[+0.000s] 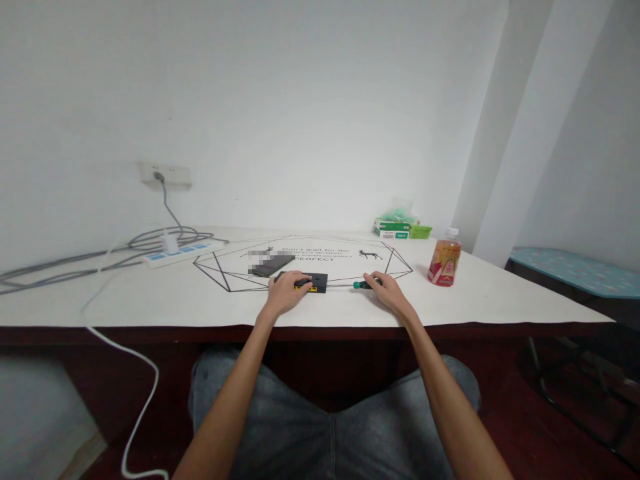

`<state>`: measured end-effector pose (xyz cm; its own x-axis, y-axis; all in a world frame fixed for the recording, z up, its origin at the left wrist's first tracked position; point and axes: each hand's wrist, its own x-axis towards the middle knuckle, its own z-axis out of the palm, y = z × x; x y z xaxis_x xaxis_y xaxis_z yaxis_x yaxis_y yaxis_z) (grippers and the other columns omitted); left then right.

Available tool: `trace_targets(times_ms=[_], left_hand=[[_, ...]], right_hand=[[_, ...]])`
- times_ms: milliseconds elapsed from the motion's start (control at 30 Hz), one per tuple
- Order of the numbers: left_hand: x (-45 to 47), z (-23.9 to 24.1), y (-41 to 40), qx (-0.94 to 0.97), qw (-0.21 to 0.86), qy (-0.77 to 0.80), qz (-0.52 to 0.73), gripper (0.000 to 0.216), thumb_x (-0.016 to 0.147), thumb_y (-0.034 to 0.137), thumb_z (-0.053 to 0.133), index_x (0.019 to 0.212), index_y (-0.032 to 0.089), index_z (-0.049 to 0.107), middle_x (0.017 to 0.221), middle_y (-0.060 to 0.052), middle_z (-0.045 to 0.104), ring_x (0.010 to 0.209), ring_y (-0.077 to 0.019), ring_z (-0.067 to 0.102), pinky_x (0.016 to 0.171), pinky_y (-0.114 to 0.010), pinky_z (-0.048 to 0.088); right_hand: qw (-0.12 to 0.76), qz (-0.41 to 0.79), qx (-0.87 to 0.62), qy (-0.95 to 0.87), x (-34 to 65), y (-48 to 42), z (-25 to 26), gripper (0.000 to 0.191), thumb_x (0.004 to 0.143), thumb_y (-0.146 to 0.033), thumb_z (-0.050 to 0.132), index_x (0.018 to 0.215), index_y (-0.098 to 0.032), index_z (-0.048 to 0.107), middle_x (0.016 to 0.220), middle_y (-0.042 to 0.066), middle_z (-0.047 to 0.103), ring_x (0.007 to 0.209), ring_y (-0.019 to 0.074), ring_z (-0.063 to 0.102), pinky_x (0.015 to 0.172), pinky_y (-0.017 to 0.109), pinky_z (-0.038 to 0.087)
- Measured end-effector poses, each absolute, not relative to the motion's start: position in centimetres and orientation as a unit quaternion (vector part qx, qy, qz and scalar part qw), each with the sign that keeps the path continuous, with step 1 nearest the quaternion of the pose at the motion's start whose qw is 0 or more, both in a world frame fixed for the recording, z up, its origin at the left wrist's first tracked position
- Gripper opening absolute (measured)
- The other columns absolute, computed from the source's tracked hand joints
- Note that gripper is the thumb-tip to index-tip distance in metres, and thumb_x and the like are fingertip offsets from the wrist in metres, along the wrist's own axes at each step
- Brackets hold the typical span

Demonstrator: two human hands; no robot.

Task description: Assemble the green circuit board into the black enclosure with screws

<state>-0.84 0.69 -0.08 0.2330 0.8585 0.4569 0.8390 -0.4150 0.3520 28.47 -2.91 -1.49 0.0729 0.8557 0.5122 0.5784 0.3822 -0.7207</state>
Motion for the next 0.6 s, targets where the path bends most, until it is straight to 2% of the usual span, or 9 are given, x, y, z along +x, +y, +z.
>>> trace_targets(times_ms=[133, 233, 367, 500, 600], left_hand=[[-0.83, -0.10, 0.73, 0.785, 0.019, 0.540, 0.301, 0.030, 0.090, 0.045, 0.054, 0.109, 0.031, 0.073, 0.132, -0.003, 0.065, 0.125, -0.0287, 0.055, 0.110, -0.053, 0.030], [-0.84, -0.16, 0.81, 0.785, 0.021, 0.541, 0.302, 0.030, 0.090, 0.046, 0.054, 0.109, 0.031, 0.073, 0.132, -0.003, 0.065, 0.125, -0.0288, 0.055, 0.110, -0.054, 0.029], [-0.86, -0.21, 0.83, 0.782, 0.022, 0.542, 0.306, 0.030, 0.090, 0.046, 0.055, 0.108, 0.032, 0.073, 0.131, -0.003, 0.066, 0.125, -0.0283, 0.054, 0.110, -0.054, 0.029], [-0.86, -0.19, 0.75, 0.782, 0.017, 0.542, 0.308, 0.029, 0.090, 0.044, 0.055, 0.107, 0.031, 0.074, 0.131, -0.003, 0.066, 0.126, -0.0275, 0.054, 0.109, -0.051, 0.031], [-0.84, -0.17, 0.75, 0.781, 0.016, 0.548, 0.299, 0.029, 0.090, 0.044, 0.055, 0.109, 0.032, 0.073, 0.132, -0.002, 0.065, 0.126, -0.0266, 0.054, 0.109, -0.050, 0.031]], right_hand=[[0.518, 0.219, -0.531, -0.635, 28.48, -3.05, -1.48, 0.041, 0.070, -0.058, 0.072, 0.080, -0.021, 0.058, 0.058, -0.002, 0.053, 0.055, 0.0150, 0.044, 0.054, 0.027, 0.032], [0.509, 0.209, -0.543, -0.635, 28.53, -2.84, -1.70, 0.042, 0.071, -0.060, 0.070, 0.071, -0.021, 0.055, 0.052, -0.003, 0.047, 0.053, 0.0144, 0.041, 0.054, 0.028, 0.030], [0.487, 0.140, -0.551, -0.663, 28.67, -2.37, -1.96, 0.047, 0.081, -0.063, 0.057, 0.063, -0.020, 0.056, 0.059, 0.002, 0.054, 0.063, 0.0178, 0.049, 0.058, 0.029, 0.034], [0.504, 0.162, -0.540, -0.654, 28.83, -2.24, -2.17, 0.037, 0.074, -0.057, 0.068, 0.079, -0.021, 0.060, 0.072, 0.003, 0.063, 0.068, 0.0193, 0.054, 0.062, 0.029, 0.037], [0.506, 0.194, -0.542, -0.642, 28.90, -2.16, -2.42, 0.038, 0.070, -0.054, 0.074, 0.083, -0.021, 0.058, 0.067, 0.001, 0.060, 0.062, 0.0173, 0.051, 0.059, 0.029, 0.037]])
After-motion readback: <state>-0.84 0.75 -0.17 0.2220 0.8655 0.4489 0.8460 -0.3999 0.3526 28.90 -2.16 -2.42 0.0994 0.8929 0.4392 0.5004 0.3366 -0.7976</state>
